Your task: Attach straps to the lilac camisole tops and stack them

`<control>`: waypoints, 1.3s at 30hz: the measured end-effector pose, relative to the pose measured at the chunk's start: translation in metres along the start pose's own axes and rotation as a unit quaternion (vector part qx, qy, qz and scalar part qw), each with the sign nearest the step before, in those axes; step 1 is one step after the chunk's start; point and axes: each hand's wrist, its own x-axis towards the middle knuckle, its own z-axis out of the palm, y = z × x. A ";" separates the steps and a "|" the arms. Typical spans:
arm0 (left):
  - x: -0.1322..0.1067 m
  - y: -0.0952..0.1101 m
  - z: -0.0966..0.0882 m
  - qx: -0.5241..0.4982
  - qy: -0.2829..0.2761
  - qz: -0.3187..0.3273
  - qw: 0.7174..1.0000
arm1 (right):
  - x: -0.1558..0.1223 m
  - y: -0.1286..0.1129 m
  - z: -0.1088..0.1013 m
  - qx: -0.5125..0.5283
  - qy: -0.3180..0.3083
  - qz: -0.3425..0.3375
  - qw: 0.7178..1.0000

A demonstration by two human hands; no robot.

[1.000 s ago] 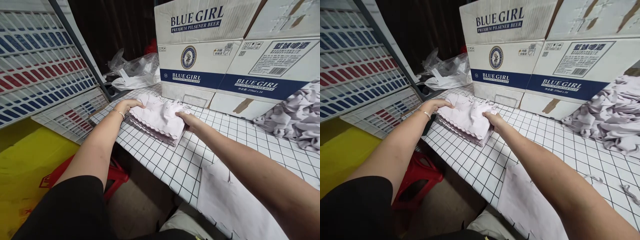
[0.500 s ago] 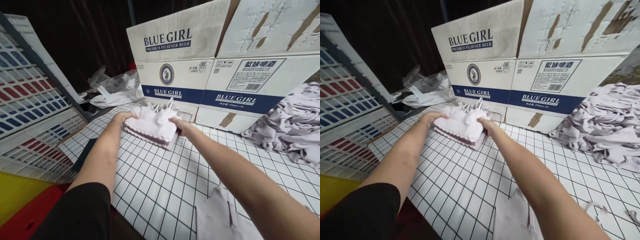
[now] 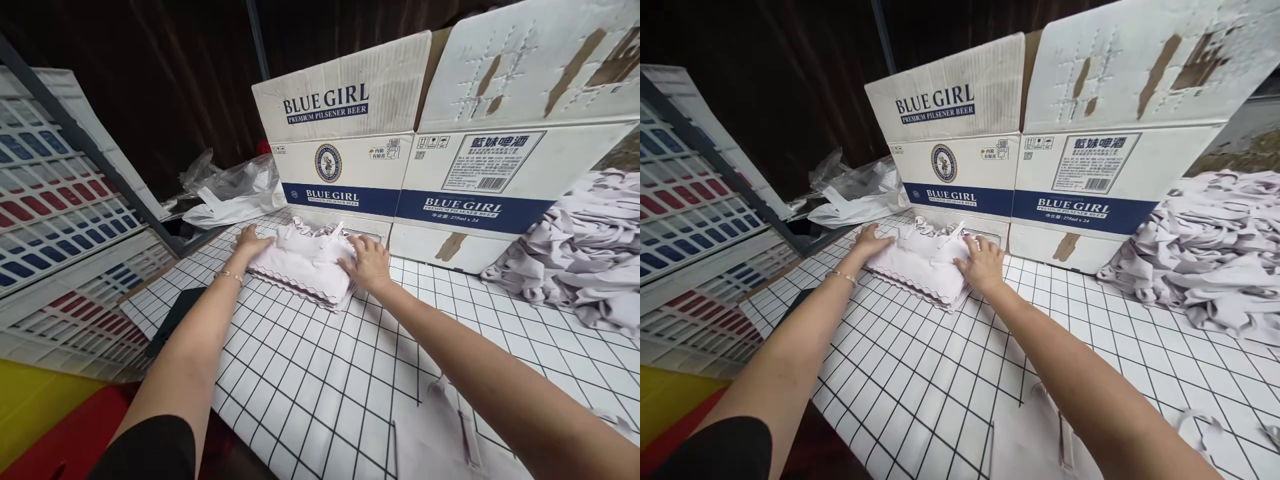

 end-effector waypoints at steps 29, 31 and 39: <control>-0.429 0.094 0.127 0.035 -0.161 0.169 0.972 | -0.439 0.128 -0.191 -0.030 -0.057 0.373 0.926; -0.428 0.095 0.123 -0.045 -0.187 0.125 0.973 | -0.442 0.129 -0.195 0.009 -0.048 0.380 0.924; -0.433 0.096 0.121 -0.190 -0.280 0.089 0.937 | -0.445 0.130 -0.196 0.138 -0.021 0.360 0.922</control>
